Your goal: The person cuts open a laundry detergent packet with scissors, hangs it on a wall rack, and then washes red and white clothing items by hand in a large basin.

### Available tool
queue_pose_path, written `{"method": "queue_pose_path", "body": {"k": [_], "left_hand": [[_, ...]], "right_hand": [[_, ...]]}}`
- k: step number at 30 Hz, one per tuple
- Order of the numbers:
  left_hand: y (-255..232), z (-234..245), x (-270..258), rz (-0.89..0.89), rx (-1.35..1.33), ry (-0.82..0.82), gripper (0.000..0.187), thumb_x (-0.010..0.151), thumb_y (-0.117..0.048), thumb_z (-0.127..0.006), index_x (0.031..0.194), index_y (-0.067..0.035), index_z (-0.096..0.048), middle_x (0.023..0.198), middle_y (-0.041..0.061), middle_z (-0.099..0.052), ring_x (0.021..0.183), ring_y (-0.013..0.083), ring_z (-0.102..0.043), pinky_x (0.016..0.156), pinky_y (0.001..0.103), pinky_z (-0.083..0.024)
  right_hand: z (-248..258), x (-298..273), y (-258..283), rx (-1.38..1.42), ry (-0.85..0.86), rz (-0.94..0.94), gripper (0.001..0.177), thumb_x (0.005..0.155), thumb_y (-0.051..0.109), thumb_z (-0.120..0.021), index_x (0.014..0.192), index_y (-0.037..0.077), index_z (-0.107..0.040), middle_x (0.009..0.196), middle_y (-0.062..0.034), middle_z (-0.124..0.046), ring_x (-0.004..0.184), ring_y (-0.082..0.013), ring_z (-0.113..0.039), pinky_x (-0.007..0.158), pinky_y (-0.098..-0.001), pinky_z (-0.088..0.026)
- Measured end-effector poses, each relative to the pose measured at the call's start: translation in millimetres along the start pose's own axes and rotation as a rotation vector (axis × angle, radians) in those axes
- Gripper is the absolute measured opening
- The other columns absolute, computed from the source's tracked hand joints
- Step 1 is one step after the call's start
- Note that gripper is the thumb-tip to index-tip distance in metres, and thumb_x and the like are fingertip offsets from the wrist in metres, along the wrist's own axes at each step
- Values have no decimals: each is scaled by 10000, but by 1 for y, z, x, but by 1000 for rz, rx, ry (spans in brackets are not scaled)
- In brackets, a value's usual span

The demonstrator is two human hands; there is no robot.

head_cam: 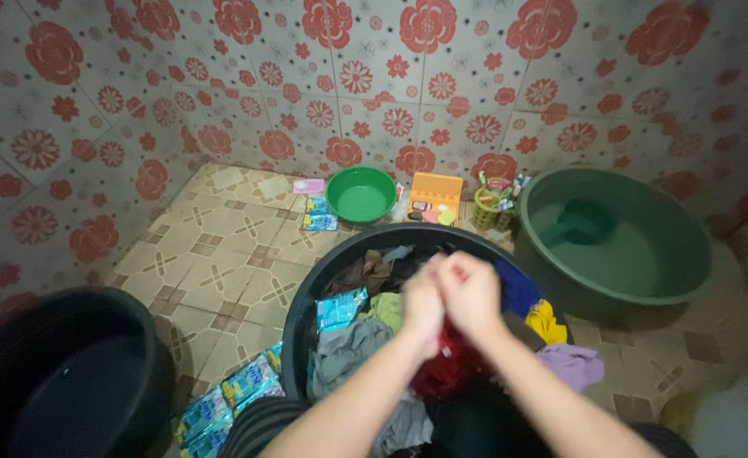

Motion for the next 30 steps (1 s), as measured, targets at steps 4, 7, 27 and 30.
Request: {"method": "queue_pose_path", "body": {"k": [4, 7, 27, 30], "left_hand": [[1, -5, 1, -151, 355, 50, 519, 1049, -402, -424, 927, 18, -705, 805, 132, -714, 704, 228, -651, 645, 412, -492], [-5, 18, 25, -14, -387, 38, 378, 1105, -372, -509, 920, -42, -528, 772, 73, -545, 671, 240, -544, 611, 450, -479], [-28, 11, -6, 192, -333, 105, 428, 1031, -434, -455, 869, -79, -629, 784, 60, -644, 728, 196, -607, 676, 385, -509], [-10, 1, -17, 273, -70, 74, 440, 1033, -448, -437, 893, -94, -656, 795, 43, -642, 716, 164, -590, 668, 368, -498]], "right_hand": [[13, 11, -4, -15, -68, -155, 364, 974, 243, -675, 703, 1, -647, 573, -104, -582, 544, -106, -474, 529, -333, -433], [-8, -12, 13, 71, 13, -7, 315, 946, 230, -681, 720, 13, -650, 577, -91, -563, 591, -67, -471, 528, -317, -446], [-16, -22, 19, 61, 59, 68, 313, 946, 260, -665, 769, 1, -669, 583, -143, -546, 590, -81, -482, 521, -336, -461], [-2, 8, 4, -21, -25, -50, 333, 952, 261, -664, 745, 1, -674, 567, -117, -579, 563, -83, -476, 512, -335, -448]]}}
Point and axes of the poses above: each hand's wrist, its own x-axis towards the middle knuckle, its own z-axis out of the back of the hand, y = z × x, the point moved 4 cm from there along x, towards the middle knuckle
